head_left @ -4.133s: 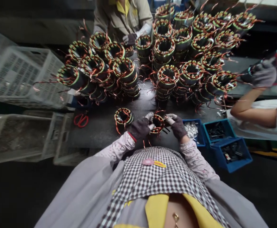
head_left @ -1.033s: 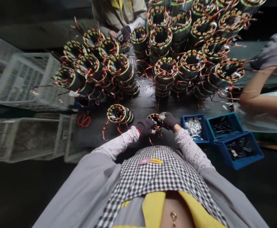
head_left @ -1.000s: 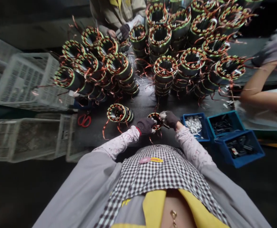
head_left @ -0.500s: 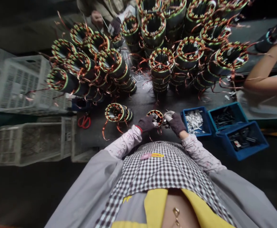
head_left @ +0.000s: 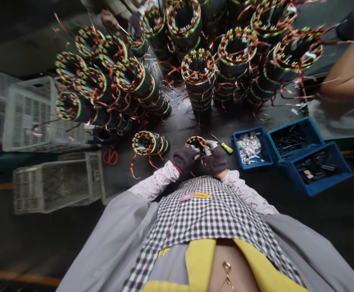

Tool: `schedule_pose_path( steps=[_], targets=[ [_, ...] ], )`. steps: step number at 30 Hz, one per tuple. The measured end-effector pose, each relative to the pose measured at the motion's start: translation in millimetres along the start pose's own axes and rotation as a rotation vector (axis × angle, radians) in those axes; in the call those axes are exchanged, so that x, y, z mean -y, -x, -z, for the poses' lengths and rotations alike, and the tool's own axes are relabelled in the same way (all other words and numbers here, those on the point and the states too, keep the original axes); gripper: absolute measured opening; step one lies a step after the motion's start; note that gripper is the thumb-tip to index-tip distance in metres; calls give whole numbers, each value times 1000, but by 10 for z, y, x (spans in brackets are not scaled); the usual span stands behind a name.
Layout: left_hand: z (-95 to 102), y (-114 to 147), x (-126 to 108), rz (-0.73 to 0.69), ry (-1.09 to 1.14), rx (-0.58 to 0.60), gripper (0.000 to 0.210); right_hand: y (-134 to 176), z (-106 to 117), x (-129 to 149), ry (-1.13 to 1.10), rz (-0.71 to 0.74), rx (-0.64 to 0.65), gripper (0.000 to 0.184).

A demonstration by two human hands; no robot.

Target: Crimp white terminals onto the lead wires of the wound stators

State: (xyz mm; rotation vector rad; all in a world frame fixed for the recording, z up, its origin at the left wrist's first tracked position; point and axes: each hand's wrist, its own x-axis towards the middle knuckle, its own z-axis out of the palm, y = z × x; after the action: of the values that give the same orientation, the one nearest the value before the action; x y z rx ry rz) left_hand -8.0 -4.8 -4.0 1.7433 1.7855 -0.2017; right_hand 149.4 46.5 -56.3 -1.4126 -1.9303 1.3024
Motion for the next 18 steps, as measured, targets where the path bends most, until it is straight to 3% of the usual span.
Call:
schedule_pose_path(
  steps=[5,10,14,18],
  targets=[
    [35,163,141,74,-70,5,37,5,-106,12,112,37,120,33],
    [-13,162,137,-41,-24,-69,51,-67,-132,-10,118,35,59,33],
    [-13,74,13,-62,-84,42,39,-68,-157,-24,79,10,50,33],
    [3,46,18,-44,-72,50,40,-44,-185,-33,98,7,40,38]
  ],
)
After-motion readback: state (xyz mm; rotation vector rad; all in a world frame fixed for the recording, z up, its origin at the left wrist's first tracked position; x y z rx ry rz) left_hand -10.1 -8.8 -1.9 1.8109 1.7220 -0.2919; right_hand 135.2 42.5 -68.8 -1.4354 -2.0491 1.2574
